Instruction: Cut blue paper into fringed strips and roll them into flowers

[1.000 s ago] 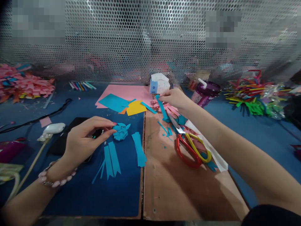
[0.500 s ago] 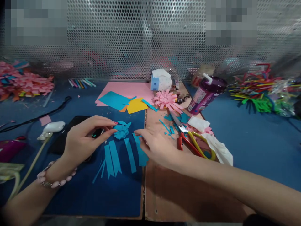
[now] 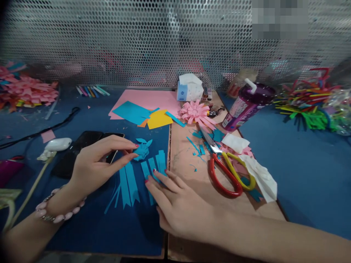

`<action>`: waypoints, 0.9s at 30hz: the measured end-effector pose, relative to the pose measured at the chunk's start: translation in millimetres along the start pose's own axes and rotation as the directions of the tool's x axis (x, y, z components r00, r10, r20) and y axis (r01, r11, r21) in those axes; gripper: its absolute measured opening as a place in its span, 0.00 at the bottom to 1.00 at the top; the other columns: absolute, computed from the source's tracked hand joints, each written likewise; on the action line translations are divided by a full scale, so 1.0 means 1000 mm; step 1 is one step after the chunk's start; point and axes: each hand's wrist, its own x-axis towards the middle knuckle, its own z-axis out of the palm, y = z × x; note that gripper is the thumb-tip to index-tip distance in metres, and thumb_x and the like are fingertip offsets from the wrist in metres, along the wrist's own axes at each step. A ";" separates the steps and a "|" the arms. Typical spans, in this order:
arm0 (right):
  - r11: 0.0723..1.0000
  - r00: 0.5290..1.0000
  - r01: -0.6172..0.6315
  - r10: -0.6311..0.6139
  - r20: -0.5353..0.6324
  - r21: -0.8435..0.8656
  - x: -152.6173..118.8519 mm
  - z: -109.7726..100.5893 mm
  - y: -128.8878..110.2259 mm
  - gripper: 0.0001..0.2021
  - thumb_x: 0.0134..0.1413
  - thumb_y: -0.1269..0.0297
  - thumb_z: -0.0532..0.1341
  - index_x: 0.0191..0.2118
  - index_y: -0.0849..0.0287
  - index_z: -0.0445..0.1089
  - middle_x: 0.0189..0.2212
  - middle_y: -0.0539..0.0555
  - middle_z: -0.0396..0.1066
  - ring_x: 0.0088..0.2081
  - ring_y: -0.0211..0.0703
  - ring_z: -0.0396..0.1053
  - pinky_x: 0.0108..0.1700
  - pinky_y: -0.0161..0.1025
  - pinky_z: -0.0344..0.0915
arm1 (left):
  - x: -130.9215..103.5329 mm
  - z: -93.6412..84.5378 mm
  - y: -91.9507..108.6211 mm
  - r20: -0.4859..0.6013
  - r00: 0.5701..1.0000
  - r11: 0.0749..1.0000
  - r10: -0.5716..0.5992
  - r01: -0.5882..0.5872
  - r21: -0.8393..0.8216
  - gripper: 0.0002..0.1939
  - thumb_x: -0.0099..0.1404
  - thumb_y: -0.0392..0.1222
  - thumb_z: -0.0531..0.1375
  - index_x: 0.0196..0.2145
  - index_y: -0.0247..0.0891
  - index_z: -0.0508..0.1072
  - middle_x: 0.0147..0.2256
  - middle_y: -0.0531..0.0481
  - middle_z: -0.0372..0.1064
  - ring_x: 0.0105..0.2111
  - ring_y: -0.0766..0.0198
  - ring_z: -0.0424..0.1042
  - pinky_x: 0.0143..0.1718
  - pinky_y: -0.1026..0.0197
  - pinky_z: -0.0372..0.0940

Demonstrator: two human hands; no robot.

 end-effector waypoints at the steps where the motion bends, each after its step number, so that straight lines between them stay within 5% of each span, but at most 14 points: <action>1: 1.000 0.999 -0.025 0.025 -0.022 -0.013 -0.001 0.001 0.002 0.22 0.57 0.71 0.53 0.56 0.75 0.64 0.54 0.68 0.66 0.58 0.60 0.62 0.55 0.56 0.66 | 0.000 0.000 -0.001 0.005 1.000 1.000 0.005 -0.005 -0.001 0.06 0.61 0.38 0.63 0.37 0.40 0.75 0.36 0.49 0.76 0.36 0.63 0.75 0.35 0.61 0.71; 5: 0.992 0.991 -0.117 0.114 -0.064 -0.047 -0.005 0.010 0.008 0.22 0.57 0.72 0.51 0.56 0.77 0.64 0.53 0.72 0.67 0.56 0.64 0.62 0.51 0.63 0.66 | -0.002 0.002 -0.002 0.027 1.000 1.000 0.010 -0.009 -0.005 0.07 0.61 0.39 0.62 0.38 0.41 0.75 0.36 0.49 0.76 0.37 0.62 0.75 0.40 0.59 0.71; 8: 0.997 0.997 -0.065 0.064 -0.044 -0.030 -0.009 0.016 0.006 0.24 0.56 0.71 0.53 0.58 0.74 0.62 0.55 0.70 0.65 0.58 0.64 0.60 0.53 0.65 0.63 | -0.002 0.003 -0.003 0.028 1.000 1.000 0.010 -0.010 -0.001 0.07 0.61 0.39 0.62 0.38 0.42 0.75 0.36 0.49 0.76 0.37 0.62 0.75 0.40 0.59 0.71; 27: 0.989 0.992 -0.113 0.106 -0.070 -0.095 0.003 0.013 0.009 0.22 0.59 0.69 0.51 0.57 0.75 0.63 0.55 0.66 0.66 0.57 0.62 0.61 0.56 0.65 0.60 | 0.000 0.002 -0.001 0.036 0.999 0.999 0.030 -0.029 -0.026 0.07 0.60 0.35 0.63 0.38 0.39 0.75 0.36 0.49 0.75 0.34 0.65 0.74 0.37 0.62 0.70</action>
